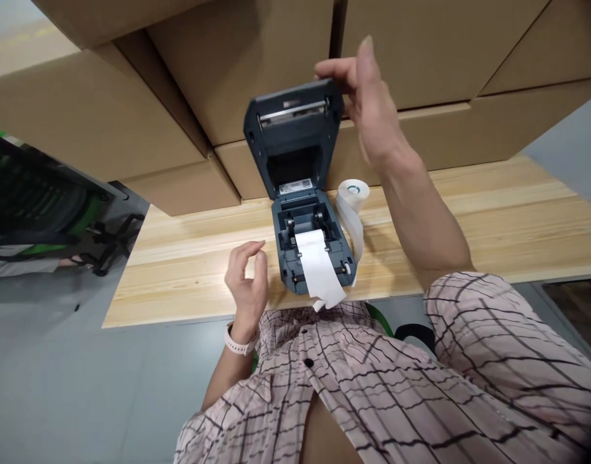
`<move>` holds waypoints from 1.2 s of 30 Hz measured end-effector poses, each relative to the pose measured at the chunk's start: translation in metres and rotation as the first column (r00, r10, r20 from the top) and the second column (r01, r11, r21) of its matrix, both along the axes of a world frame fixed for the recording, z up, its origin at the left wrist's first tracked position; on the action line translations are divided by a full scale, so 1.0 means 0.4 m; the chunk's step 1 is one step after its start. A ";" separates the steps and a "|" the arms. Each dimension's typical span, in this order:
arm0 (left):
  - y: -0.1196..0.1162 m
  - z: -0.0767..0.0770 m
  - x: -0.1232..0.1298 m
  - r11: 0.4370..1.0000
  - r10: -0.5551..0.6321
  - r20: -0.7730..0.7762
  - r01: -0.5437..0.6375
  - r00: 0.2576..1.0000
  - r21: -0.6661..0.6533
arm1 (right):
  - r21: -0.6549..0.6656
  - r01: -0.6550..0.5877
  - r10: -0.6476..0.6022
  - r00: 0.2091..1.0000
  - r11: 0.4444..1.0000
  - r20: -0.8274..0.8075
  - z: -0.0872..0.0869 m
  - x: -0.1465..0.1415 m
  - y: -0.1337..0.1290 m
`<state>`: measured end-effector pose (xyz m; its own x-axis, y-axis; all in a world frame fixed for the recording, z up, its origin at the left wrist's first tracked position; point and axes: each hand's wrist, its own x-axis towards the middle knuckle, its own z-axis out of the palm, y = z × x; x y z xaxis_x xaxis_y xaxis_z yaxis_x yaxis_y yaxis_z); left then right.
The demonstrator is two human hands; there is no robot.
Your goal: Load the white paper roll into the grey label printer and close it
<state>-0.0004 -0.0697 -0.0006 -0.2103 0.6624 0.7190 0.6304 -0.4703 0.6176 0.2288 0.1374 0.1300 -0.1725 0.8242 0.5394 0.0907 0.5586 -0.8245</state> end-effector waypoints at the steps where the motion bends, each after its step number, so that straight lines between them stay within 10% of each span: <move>1: -0.014 0.003 -0.009 0.999 0.019 0.000 -0.018 1.000 0.049 | 0.093 0.012 -0.010 1.000 0.996 -0.017 -0.016 0.006 -0.045; 5: -0.068 0.017 -0.017 0.956 -0.037 -0.135 0.074 0.990 0.283 | 0.328 -0.104 0.032 0.976 0.939 0.217 -0.125 0.048 -0.255; 10: -0.058 0.015 0.023 0.951 -0.017 -0.136 0.058 0.991 0.305 | 0.195 -0.217 0.086 0.848 0.957 0.523 -0.264 0.085 -0.399; 16: -0.017 -0.052 0.058 0.958 -0.237 -0.306 0.274 0.922 0.083 | 0.157 -0.163 0.036 0.797 0.974 0.603 -0.312 0.084 -0.429; 25: -0.001 -0.113 0.090 0.978 -0.098 -0.226 0.136 0.969 0.160 | 0.159 -0.109 0.014 0.862 0.981 0.506 -0.352 0.074 -0.436; 30: -0.110 -0.105 0.081 0.978 0.017 -0.054 -0.006 0.998 0.209 | 0.140 -0.080 0.011 0.900 0.987 0.436 -0.357 0.059 -0.438; 32: -0.160 -0.102 0.089 0.995 -0.091 0.093 0.094 0.992 -0.027 | 0.152 -0.059 -0.004 0.922 0.987 0.388 -0.356 0.053 -0.439; 33: -0.177 -0.099 0.099 0.939 -0.188 0.216 0.240 0.958 -0.247 | 0.158 -0.054 -0.009 0.928 0.986 0.372 -0.356 0.051 -0.440; 36: -0.183 -0.082 0.146 0.473 -0.158 0.697 0.673 0.699 -0.568 | 0.165 -0.057 -0.007 0.932 0.985 0.362 -0.358 0.052 -0.439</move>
<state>0.0579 -0.1429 -0.0333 0.1267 0.9698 -0.2086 -0.0238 0.2132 0.9767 0.2495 -0.0383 -0.0133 -0.4007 0.7186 0.5684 0.3476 0.6932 -0.6313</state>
